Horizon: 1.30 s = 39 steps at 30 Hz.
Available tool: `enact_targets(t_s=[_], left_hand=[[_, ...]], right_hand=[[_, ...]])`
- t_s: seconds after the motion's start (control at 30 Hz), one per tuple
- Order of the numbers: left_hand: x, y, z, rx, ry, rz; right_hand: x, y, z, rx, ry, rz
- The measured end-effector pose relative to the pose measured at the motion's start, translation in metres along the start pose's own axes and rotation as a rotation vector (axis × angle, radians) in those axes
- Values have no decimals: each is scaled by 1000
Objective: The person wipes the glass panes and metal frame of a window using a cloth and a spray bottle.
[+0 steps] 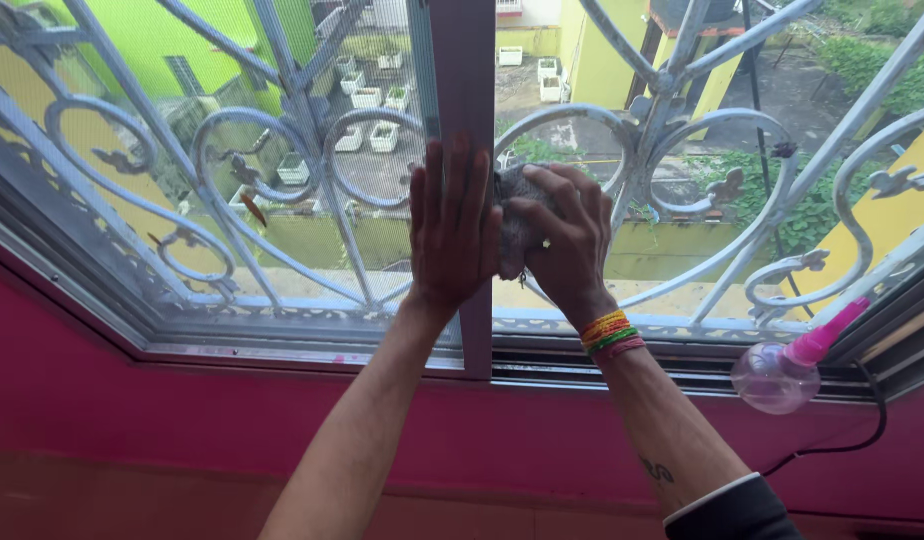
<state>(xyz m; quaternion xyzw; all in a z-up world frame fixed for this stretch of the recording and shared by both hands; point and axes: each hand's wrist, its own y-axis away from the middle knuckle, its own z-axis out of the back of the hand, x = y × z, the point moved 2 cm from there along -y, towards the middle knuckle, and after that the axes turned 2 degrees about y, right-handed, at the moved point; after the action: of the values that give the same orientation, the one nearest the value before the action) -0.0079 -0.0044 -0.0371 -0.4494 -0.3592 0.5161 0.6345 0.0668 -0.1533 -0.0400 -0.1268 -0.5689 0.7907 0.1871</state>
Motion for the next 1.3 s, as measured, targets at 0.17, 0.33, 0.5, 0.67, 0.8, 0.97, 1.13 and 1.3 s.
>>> enact_targets(t_s=[0.17,0.33,0.5,0.67,0.8,0.97,1.13,1.3], left_hand=[[2,16,-2,38,-1,-15],[4,22,-1,63,17,-29],[6,30,-2,81,26,-33],[3,36,-6,80,24,-26],[-1,41,-9,44,35,-32],[1,42,-15,58,-9,-44],[-1,45,-14,71,-15,-18],[-5,47,-16,49,-2,-2]], right_hand=[[7,21,-4,19,3,5],[12,54,-7,117,-19,-10],[7,18,-4,-9,-19,-31],[6,10,-2,-22,-48,-8],[16,59,-9,125,-28,-42],[10,76,-14,210,-55,-14],[3,34,-9,1,-63,-19],[8,30,-7,-58,-55,-19]])
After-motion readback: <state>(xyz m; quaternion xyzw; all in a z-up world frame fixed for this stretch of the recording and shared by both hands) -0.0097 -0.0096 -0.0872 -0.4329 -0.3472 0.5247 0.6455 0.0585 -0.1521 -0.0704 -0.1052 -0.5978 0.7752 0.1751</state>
